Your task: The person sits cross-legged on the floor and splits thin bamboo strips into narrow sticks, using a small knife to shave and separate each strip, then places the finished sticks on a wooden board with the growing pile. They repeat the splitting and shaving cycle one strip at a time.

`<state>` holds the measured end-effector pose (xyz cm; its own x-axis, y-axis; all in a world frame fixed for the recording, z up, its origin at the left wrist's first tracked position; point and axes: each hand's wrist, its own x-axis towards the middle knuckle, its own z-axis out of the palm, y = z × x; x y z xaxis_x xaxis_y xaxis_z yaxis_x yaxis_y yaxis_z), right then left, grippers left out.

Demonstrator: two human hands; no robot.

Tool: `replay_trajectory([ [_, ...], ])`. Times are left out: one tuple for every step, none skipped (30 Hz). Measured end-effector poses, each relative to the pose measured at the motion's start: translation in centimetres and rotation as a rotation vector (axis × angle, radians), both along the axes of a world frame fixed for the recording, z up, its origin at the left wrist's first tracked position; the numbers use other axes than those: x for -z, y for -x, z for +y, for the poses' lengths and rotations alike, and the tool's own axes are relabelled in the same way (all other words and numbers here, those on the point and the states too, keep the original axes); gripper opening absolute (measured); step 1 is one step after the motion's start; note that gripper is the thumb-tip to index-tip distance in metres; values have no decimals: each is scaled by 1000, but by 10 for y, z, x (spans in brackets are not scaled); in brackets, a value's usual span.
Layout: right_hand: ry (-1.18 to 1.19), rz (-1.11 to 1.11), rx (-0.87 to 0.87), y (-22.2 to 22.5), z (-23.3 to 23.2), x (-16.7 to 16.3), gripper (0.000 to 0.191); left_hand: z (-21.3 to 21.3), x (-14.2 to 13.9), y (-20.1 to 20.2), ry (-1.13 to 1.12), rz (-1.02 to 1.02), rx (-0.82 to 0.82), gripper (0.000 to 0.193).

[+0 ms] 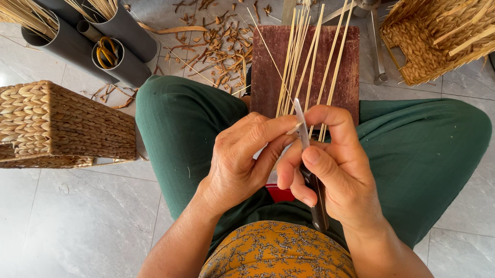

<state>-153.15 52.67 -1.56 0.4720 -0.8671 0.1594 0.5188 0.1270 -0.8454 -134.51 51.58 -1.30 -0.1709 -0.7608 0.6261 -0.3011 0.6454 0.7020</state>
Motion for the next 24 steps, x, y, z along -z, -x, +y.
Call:
replay_trajectory([
  [-16, 8, 0, -1, -1, 0, 35, 0, -1, 0, -9, -5, -21, 32],
  [-31, 16, 0, -3, -2, -1, 36, 2, -2, 1, -17, -10, -42, 31],
  [-50, 24, 0, -4, -2, -1, 37, 2, -3, 1, -29, -15, -63, 29],
  [-69, 12, -5, -4, -1, -4, 37, 4, -5, 1, -34, -11, -58, 28],
  [-87, 0, -12, -4, -1, -5, 38, 3, -6, 1, -38, -8, -54, 28],
  [-102, -13, -18, -4, -2, -7, 38, 2, -7, 0, -40, -5, -50, 27],
  [-89, -7, -9, -3, -3, -10, 38, -1, -8, -2, -55, 0, -10, 27],
  [-80, -2, 1, -1, -2, -12, 38, -3, -9, -4, -74, 5, 30, 27],
  [-75, 5, 10, 2, -1, -15, 38, -4, -8, -5, -98, 11, 69, 27],
  [-73, 16, 17, 3, -1, -16, 37, -4, -7, -4, -109, -3, 73, 24],
  [-65, 28, 24, 5, -3, -16, 37, -7, -5, -3, -115, -17, 75, 22],
  [-50, 37, 30, 6, -7, -15, 36, -10, -4, -3, -114, -32, 78, 20],
  [-41, 44, 25, 7, -10, -14, 35, -13, -2, -3, -88, -40, 62, 19],
  [-38, 52, 21, 8, -11, -12, 33, -14, -1, -2, -68, -45, 47, 19],
  [-41, 61, 13, 8, -10, -11, 32, -13, 0, -1, -54, -50, 28, 18],
  [-73, 62, -8, 7, -10, -8, 31, -12, 1, 0, -54, -51, 3, 18],
  [-98, 61, -24, 5, -12, -5, 31, -12, 0, 1, -47, -53, -17, 18],
  [-123, 59, -36, 3, -13, -2, 30, -13, -2, 1, -38, -56, -34, 18],
  [-118, 51, -31, 2, -14, 0, 30, -14, -4, 1, -41, -58, -25, 17],
  [-115, 42, -32, 1, -15, 2, 30, -15, -8, 1, -45, -60, -21, 17],
  [-108, 33, -34, 0, -17, 3, 30, -16, -12, 1, -46, -63, -19, 16],
  [-112, 33, -37, 1, -17, 4, 30, -16, -18, -1, -72, -17, -38, 19],
  [-121, 32, -36, 2, -18, 3, 31, -12, -24, -3, -102, 29, -53, 21],
  [-134, 34, -33, 2, -17, 3, 31, -8, -30, -4, -135, 77, -66, 24],
])
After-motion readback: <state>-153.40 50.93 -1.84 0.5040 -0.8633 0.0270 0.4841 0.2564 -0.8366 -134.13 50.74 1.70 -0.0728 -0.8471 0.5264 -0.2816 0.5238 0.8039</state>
